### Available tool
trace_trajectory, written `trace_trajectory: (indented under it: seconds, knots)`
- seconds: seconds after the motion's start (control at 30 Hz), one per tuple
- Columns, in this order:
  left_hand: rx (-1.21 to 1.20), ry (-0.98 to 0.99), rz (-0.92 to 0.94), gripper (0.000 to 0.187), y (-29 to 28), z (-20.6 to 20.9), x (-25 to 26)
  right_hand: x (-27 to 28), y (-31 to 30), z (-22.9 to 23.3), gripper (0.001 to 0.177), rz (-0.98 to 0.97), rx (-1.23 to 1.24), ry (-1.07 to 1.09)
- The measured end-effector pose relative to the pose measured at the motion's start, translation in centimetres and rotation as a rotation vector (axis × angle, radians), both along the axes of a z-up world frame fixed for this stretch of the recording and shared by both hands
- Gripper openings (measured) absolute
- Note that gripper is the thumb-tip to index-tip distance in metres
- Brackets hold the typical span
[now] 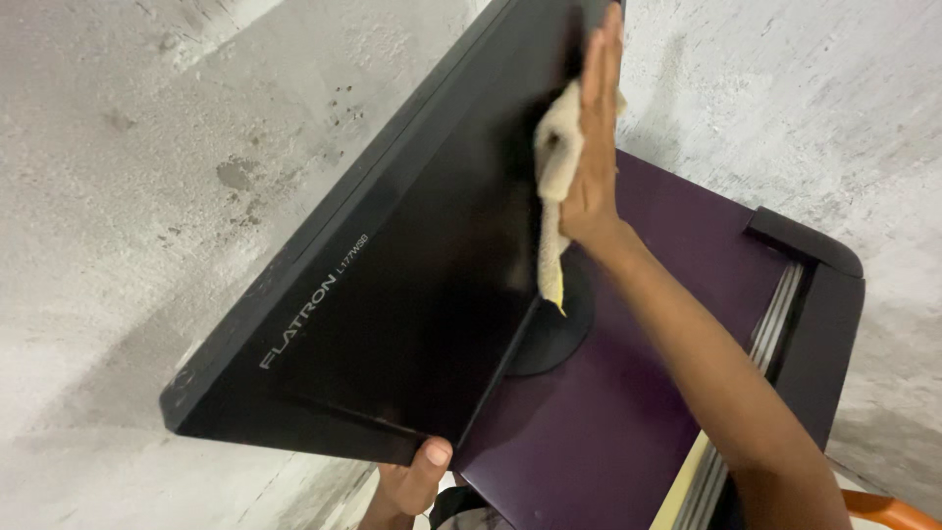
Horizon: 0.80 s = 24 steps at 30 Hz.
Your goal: The person wipes the exterior and interior top edge of a small refrigerator and then cleans the frame and screen of a computer monitor with a cloth.
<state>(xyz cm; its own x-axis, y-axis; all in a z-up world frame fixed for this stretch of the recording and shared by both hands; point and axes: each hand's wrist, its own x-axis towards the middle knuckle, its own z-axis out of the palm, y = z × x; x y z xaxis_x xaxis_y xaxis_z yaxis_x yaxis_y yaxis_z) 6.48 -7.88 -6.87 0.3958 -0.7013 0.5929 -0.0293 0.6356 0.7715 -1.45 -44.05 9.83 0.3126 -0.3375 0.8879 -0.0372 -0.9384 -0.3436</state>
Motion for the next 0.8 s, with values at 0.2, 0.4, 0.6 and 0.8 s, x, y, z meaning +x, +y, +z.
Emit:
trace_trajectory:
  seconds: [0.2,0.4,0.6,0.8]
  knots:
    - [-0.034,-0.022,-0.052,0.038,-0.3,0.5,0.1,-2.7,-0.8,-4.7,0.073,0.038,0.215,0.057]
    - [-0.062,-0.039,0.054,0.053,-1.0,1.9,-0.1,-3.8,1.0,-6.5,0.066,0.002,0.368,0.091]
    - [0.017,-0.002,0.033,0.014,-0.3,-0.4,0.7,-4.1,1.9,-8.5,0.07,-0.136,0.347,0.053]
    - [0.041,0.027,0.096,0.023,-0.8,1.2,0.4,-3.6,2.7,-9.9,0.067,-0.116,0.616,-0.023]
